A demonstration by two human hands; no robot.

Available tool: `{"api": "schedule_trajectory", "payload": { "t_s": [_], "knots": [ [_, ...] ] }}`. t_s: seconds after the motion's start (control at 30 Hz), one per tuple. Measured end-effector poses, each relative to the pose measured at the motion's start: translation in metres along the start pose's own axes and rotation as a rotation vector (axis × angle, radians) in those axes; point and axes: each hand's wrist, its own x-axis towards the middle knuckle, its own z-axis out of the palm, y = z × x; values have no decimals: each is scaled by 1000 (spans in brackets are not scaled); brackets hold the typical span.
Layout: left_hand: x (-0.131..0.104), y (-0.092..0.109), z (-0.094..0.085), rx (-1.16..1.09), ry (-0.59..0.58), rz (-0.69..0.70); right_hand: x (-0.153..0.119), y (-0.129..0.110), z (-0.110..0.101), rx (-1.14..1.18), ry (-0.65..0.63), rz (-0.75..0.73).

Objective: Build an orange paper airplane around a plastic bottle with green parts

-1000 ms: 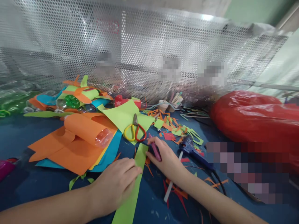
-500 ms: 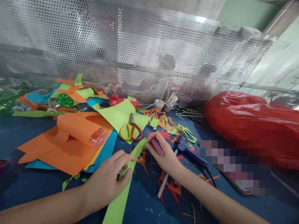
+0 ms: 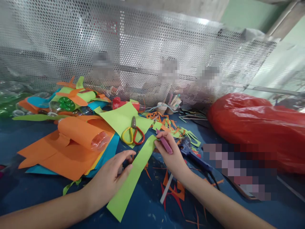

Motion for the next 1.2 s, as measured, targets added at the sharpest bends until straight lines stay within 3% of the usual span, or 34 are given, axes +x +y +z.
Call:
{"api": "schedule_trajectory", "payload": {
  "t_s": [0.23, 0.5, 0.8, 1.03, 1.2],
  "knots": [
    [4, -9, 0, -37, 18, -4, 3, -1, 0, 81, 80, 57],
    [5, -9, 1, -105, 0, -13, 3, 8, -3, -106, 31, -65],
    [4, -5, 0, -120, 8, 32, 3, 10, -4, -102, 11, -76],
    [6, -9, -2, -119, 35, -86, 1, 8, -1, -5, 44, 34],
    [9, -9, -2, -203, 12, -85, 1, 9, -2, -16, 41, -1]
  ]
}}
